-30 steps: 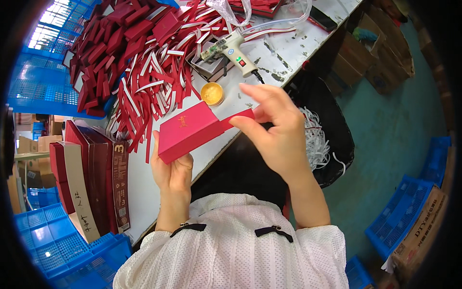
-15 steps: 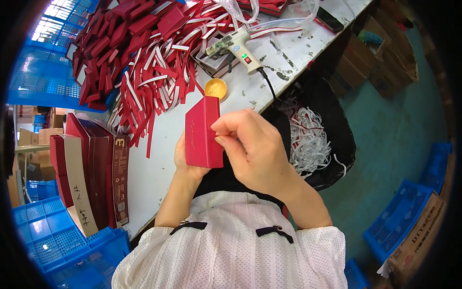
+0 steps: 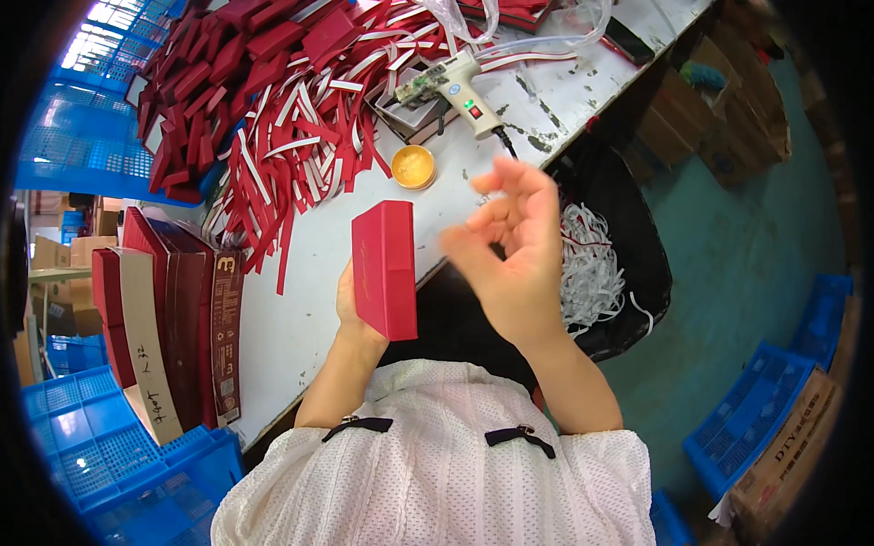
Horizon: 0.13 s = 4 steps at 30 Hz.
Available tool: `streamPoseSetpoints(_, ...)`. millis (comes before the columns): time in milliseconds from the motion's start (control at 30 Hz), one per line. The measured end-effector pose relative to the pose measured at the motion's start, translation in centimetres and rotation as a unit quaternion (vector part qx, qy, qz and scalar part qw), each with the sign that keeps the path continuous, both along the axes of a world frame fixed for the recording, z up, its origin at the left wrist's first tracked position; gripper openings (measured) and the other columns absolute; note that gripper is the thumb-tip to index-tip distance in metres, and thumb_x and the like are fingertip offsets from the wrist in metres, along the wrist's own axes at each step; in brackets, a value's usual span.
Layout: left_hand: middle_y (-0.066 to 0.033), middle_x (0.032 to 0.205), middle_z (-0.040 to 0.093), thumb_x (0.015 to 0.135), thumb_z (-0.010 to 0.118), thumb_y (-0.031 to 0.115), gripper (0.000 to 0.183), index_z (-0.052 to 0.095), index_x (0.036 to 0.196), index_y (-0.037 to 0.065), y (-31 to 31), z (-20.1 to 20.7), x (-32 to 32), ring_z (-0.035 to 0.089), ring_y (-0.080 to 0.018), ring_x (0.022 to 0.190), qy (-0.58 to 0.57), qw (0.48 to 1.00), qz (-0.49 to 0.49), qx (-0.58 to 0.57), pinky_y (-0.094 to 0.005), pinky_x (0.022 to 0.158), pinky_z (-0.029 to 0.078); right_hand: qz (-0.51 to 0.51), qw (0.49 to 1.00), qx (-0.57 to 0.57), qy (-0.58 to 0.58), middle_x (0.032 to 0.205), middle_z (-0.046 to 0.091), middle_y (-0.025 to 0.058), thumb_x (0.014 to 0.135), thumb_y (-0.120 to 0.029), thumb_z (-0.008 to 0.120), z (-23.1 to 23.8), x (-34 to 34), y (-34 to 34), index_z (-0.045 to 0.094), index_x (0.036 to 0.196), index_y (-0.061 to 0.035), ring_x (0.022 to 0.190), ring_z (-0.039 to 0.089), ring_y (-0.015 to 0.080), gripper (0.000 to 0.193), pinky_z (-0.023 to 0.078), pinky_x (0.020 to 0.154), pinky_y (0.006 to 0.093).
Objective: The person repeatedly picks up small red boxes and red ribbons from a table, ties the ribbons around the boxes by hand, and places the finished boxes into a blue plastic crate. The process is repeated continuously throughout the clip.
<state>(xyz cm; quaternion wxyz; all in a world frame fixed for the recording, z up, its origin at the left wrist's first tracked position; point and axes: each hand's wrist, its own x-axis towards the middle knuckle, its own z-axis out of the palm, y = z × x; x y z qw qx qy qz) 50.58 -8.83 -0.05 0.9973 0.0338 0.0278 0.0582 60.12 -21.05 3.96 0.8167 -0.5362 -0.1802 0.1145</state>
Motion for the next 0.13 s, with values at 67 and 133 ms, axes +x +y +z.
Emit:
streamPoseSetpoints(67, -0.0138, 0.111, 0.047, 0.088, 0.023, 0.040, 0.050, 0.038, 0.116, 0.002, 0.4, 0.0, 0.0, 0.048, -0.0274, 0.100, 0.007, 1.000, 0.021, 0.021, -0.0388, 0.084, 0.041, 0.139, 0.985, -0.016, 0.097, 0.100, 0.045, 0.0060, 0.072, -0.007, 0.061, -0.9, -0.8, -0.3, 0.032, 0.117, -0.0037, 0.079, 0.049, 0.0104, 0.053, 0.042, 0.070, 0.0226)
streamPoseSetpoints(133, -0.0134, 0.111, 0.047, 0.087, 0.023, 0.041, 0.050, 0.038, 0.116, 0.002, 1.0, 0.2, -0.1, 0.048, -0.0274, 0.100, 0.010, 0.999, 0.036, 0.035, -0.0386, 0.085, 0.040, 0.320, 0.943, -0.020, 0.091, 0.123, 0.031, 0.0120, 0.077, -0.008, 0.056, -1.7, -1.6, 0.1, 0.028, 0.120, -0.0058, 0.102, 0.046, 0.0148, 0.052, 0.038, 0.083, 0.0253)
